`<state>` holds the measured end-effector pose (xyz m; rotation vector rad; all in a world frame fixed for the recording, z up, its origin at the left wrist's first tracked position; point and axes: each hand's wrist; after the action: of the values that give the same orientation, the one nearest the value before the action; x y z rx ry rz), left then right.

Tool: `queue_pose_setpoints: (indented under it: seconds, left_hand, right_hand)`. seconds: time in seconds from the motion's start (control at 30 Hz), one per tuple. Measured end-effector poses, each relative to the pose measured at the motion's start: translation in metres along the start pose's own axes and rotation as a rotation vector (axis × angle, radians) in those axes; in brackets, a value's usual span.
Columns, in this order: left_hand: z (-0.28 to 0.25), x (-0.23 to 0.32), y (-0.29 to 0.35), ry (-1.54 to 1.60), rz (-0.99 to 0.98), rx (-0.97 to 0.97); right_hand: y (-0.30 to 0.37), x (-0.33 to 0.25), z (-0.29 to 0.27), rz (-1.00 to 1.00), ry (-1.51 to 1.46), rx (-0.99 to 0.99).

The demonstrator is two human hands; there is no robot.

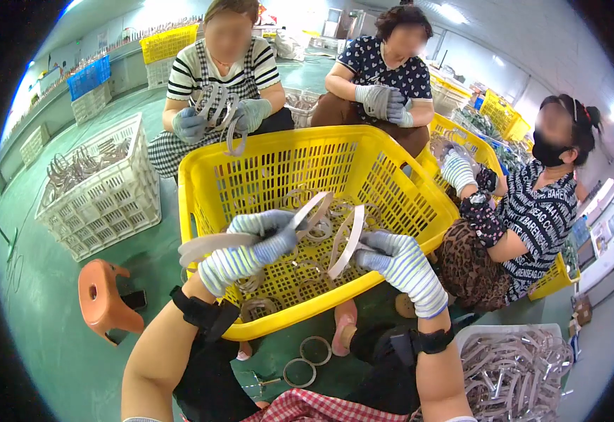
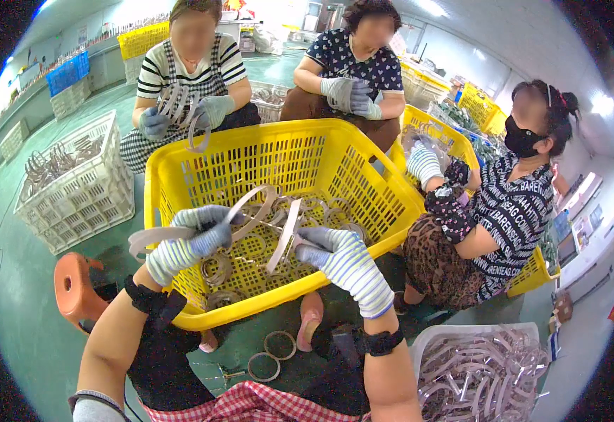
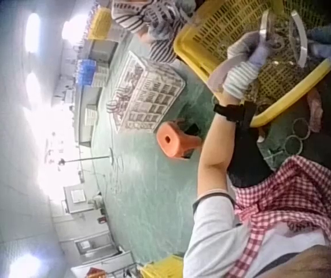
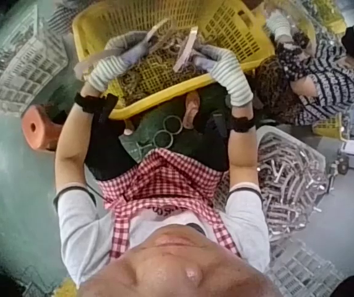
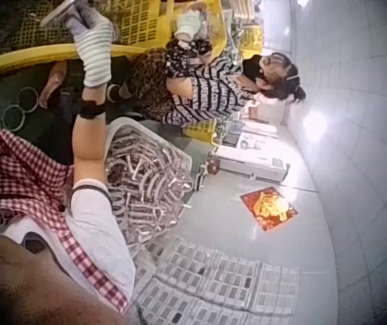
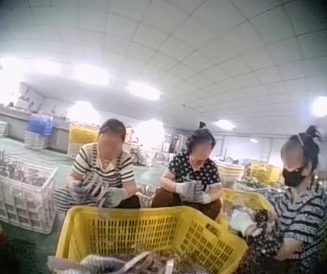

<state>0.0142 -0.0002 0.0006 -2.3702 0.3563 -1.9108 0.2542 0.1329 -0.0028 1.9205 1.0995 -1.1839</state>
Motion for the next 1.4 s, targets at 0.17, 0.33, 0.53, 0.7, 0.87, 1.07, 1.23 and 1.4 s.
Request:
queue_pose_setpoints:
  seconds: [0.17, 0.33, 0.53, 0.7, 0.87, 1.07, 1.23, 1.4]
  left_hand:
    - [-0.002, 0.005, -0.002, -0.036, -0.091, -0.119]
    - [-0.008, -0.006, -0.006, -0.167, 0.012, -0.063]
    - [-0.003, -0.006, -0.007, -0.379, 0.062, 0.086]
    - [0.021, 0.003, -0.012, -0.145, -0.028, 0.169]
    - [0.031, 0.007, -0.007, -0.135, 0.137, 0.031]
    - [0.015, -0.006, -0.009, -0.048, 0.080, 0.343]
    - [0.016, -0.002, -0.012, 0.005, -0.085, 0.260]
    - [0.018, -0.006, -0.011, -0.117, 0.129, 0.237]
  right_hand:
    - [0.005, 0.003, -0.012, -0.058, -0.146, 0.089]
    - [0.006, -0.001, -0.011, -0.050, -0.220, 0.127]
    - [0.001, -0.007, -0.005, -0.106, -0.196, 0.247]
    - [-0.011, 0.006, 0.006, -0.235, -0.199, 0.352]
    - [-0.022, 0.011, 0.019, -0.257, -0.142, 0.396]
    - [-0.010, -0.011, 0.015, 0.040, -0.414, 0.192]
    - [-0.007, -0.007, 0.014, 0.029, -0.596, 0.042]
    - [-0.010, -0.003, 0.020, -0.044, -0.946, -0.085]
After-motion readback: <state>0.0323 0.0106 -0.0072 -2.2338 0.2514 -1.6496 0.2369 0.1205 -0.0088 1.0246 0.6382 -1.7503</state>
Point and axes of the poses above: each hand's wrist, its own y-axis away from the middle knuckle, its own z-axis out of the palm, x = y × z, and after that the axes turned 15 degrees about -x, right-handed
